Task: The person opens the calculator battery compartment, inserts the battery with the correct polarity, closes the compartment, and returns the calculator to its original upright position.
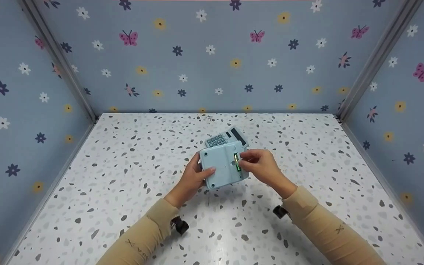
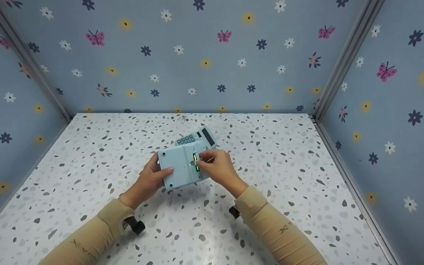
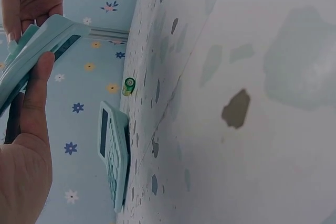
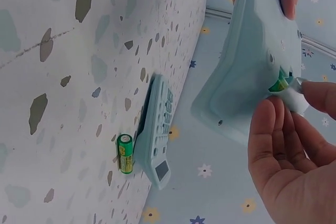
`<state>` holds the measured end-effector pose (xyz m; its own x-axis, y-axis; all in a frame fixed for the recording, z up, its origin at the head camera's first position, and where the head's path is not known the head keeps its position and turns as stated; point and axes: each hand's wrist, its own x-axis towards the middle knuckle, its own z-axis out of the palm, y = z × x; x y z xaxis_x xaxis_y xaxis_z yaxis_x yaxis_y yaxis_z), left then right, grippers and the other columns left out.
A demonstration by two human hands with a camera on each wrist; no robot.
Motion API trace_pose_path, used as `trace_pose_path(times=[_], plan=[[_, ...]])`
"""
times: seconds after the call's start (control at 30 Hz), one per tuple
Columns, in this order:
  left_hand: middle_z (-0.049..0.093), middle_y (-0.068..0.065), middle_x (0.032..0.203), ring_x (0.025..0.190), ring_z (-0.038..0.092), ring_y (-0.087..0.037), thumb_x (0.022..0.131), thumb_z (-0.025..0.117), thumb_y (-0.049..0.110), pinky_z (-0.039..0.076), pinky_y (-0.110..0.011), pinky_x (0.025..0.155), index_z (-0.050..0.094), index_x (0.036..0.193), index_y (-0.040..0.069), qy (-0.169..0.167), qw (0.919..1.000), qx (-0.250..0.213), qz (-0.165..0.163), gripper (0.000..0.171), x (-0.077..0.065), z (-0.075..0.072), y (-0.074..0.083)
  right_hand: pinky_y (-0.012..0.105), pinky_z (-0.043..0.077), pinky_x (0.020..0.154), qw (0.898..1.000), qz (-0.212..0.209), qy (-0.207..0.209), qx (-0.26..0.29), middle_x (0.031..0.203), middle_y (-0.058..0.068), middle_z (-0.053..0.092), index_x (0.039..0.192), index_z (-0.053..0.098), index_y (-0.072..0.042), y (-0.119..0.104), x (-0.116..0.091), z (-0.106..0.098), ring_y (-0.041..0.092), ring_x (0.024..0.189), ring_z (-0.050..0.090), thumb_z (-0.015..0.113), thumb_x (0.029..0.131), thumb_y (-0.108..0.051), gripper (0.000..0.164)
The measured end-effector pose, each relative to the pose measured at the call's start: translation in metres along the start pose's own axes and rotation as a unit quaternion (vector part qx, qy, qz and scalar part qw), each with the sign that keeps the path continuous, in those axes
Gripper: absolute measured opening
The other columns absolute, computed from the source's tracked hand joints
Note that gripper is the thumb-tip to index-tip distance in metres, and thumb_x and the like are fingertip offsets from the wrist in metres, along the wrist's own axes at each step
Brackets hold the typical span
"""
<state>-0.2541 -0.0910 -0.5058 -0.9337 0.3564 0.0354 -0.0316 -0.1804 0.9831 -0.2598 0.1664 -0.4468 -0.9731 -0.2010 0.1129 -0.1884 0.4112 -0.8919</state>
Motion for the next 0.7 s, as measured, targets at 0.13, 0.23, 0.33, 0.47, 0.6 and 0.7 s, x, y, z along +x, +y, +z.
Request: trace_pose_path(times=[0.13, 0.23, 0.33, 0.47, 0.6, 0.7], plan=[[0.055, -0.022, 0.159, 0.136, 0.066, -0.038, 0.107, 0.067, 0.015, 0.062, -0.056, 0.103, 0.026, 0.171, 0.023, 0.000, 1.0000, 0.004, 0.001, 0.076, -0.0004, 0.0003, -0.0001, 0.023, 0.060, 0.072, 1.000, 0.007, 0.002, 0.003, 0.105, 0.017, 0.078, 0.118, 0.080, 0.003, -0.0007, 0.0001, 0.0001, 0.017, 0.084, 0.067, 0.077, 0.096, -0.006, 0.025], [0.055, -0.022, 0.159, 0.135, 0.066, -0.038, 0.107, 0.067, 0.015, 0.063, -0.056, 0.101, 0.026, 0.171, 0.022, 0.002, 1.0000, 0.008, 0.004, 0.076, -0.0002, 0.0002, -0.0001, 0.022, 0.061, 0.072, 1.000, 0.011, 0.002, 0.010, 0.105, 0.017, 0.078, 0.118, 0.080, 0.003, -0.0013, -0.0001, 0.0006, 0.016, 0.084, 0.068, 0.077, 0.096, -0.006, 0.024], [0.056, -0.023, 0.158, 0.134, 0.066, -0.037, 0.108, 0.067, 0.015, 0.063, -0.056, 0.100, 0.027, 0.170, 0.021, 0.004, 0.9999, 0.009, 0.007, 0.074, 0.0002, 0.0001, 0.0002, 0.023, 0.062, 0.073, 1.000, 0.011, 0.000, 0.015, 0.107, 0.017, 0.079, 0.119, 0.080, 0.003, -0.0012, -0.0006, 0.0012, 0.016, 0.085, 0.068, 0.077, 0.096, -0.005, 0.025], [0.057, -0.023, 0.156, 0.132, 0.068, -0.036, 0.108, 0.066, 0.014, 0.064, -0.055, 0.099, 0.028, 0.169, 0.021, 0.007, 0.9999, 0.008, 0.005, 0.073, 0.0000, 0.0006, 0.0012, 0.023, 0.061, 0.074, 1.000, 0.009, 0.003, 0.011, 0.107, 0.016, 0.079, 0.120, 0.079, 0.003, -0.0017, -0.0011, 0.0023, 0.016, 0.086, 0.068, 0.076, 0.096, -0.005, 0.025], [0.057, -0.024, 0.155, 0.131, 0.067, -0.035, 0.107, 0.066, 0.013, 0.064, -0.056, 0.099, 0.027, 0.170, 0.019, 0.002, 1.0000, 0.005, 0.008, 0.074, -0.0005, 0.0012, 0.0021, 0.023, 0.059, 0.074, 1.000, 0.007, 0.012, 0.003, 0.104, 0.015, 0.079, 0.119, 0.080, 0.002, -0.0033, -0.0013, 0.0027, 0.016, 0.087, 0.067, 0.077, 0.096, -0.006, 0.024], [0.057, -0.024, 0.155, 0.131, 0.068, -0.035, 0.107, 0.066, 0.013, 0.064, -0.056, 0.099, 0.027, 0.170, 0.018, 0.000, 0.9999, 0.007, 0.010, 0.074, -0.0004, 0.0014, 0.0026, 0.023, 0.058, 0.073, 1.000, 0.006, 0.014, 0.000, 0.103, 0.015, 0.079, 0.118, 0.081, 0.002, -0.0040, -0.0013, 0.0025, 0.016, 0.086, 0.067, 0.077, 0.096, -0.006, 0.023]])
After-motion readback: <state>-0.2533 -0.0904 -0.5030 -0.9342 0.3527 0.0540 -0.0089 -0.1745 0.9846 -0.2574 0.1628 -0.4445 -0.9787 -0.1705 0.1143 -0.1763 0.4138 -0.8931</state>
